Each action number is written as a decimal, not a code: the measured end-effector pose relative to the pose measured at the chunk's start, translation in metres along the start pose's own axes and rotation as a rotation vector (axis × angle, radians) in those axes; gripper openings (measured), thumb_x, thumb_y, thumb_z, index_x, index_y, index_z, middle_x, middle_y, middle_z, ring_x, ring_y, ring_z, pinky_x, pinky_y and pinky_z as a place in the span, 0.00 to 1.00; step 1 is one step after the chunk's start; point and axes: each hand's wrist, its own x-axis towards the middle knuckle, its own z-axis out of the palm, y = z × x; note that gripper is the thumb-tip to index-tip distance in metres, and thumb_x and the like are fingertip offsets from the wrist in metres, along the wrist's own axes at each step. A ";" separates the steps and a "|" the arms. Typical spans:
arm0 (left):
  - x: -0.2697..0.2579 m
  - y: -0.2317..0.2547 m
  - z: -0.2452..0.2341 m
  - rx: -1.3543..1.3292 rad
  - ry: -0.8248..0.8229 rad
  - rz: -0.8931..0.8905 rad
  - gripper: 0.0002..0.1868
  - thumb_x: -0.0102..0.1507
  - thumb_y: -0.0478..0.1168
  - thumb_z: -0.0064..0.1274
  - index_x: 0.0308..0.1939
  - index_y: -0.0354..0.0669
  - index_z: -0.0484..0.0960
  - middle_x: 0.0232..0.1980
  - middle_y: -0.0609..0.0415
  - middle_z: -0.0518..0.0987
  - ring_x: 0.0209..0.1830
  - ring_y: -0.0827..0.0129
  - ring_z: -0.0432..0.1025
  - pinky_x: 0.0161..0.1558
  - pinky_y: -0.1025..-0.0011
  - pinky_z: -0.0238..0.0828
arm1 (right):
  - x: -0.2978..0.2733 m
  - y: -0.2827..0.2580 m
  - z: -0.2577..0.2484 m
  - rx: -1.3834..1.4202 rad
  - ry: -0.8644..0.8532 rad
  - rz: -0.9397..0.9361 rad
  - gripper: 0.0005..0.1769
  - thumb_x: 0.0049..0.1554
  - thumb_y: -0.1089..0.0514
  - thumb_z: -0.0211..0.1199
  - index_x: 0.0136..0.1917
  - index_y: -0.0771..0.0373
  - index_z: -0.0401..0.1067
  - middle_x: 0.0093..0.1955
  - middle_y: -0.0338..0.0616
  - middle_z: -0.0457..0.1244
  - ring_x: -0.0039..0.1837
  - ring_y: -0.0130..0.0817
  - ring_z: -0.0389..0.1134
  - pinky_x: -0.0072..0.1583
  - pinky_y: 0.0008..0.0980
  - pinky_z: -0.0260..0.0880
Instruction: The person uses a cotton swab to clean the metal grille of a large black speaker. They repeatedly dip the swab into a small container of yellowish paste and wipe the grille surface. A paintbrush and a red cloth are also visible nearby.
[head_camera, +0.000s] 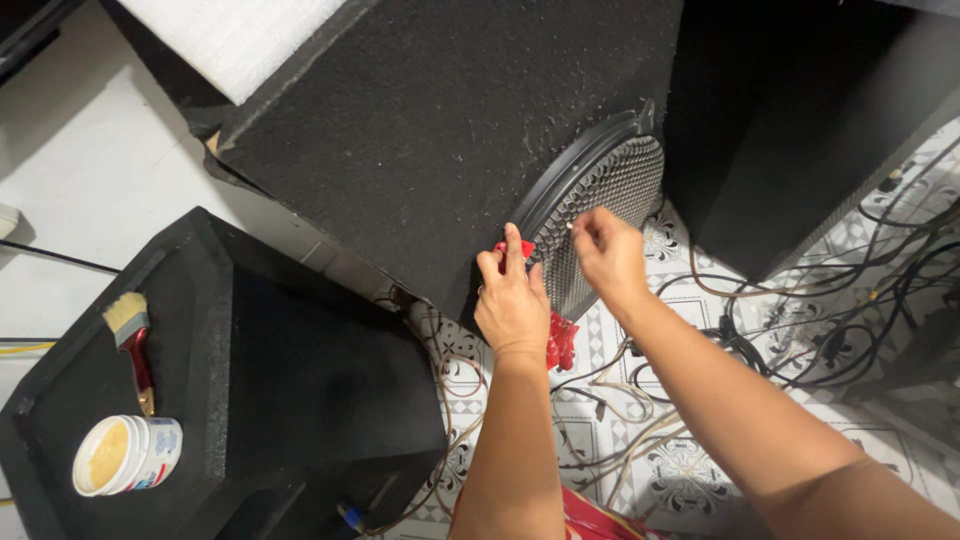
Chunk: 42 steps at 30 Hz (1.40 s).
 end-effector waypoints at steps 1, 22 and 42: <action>0.000 0.000 0.000 0.000 0.012 0.004 0.37 0.60 0.49 0.60 0.73 0.62 0.67 0.52 0.52 0.71 0.35 0.52 0.78 0.33 0.56 0.78 | -0.002 0.003 0.002 -0.029 0.001 -0.022 0.03 0.59 0.65 0.63 0.44 0.68 0.73 0.35 0.40 0.66 0.35 0.23 0.62 0.38 0.26 0.63; 0.003 0.008 -0.010 0.100 -0.072 -0.019 0.39 0.62 0.47 0.59 0.75 0.60 0.62 0.54 0.48 0.70 0.40 0.51 0.78 0.37 0.56 0.78 | -0.013 -0.013 -0.003 -0.028 -0.022 0.026 0.04 0.59 0.62 0.64 0.45 0.67 0.74 0.35 0.44 0.66 0.37 0.26 0.64 0.41 0.29 0.66; 0.003 0.006 -0.010 0.252 -0.139 -0.010 0.42 0.62 0.38 0.53 0.79 0.62 0.57 0.54 0.46 0.71 0.37 0.54 0.79 0.35 0.61 0.79 | -0.030 0.094 -0.002 0.653 -0.067 0.634 0.05 0.60 0.64 0.58 0.50 0.66 0.71 0.38 0.43 0.66 0.33 0.29 0.62 0.38 0.29 0.64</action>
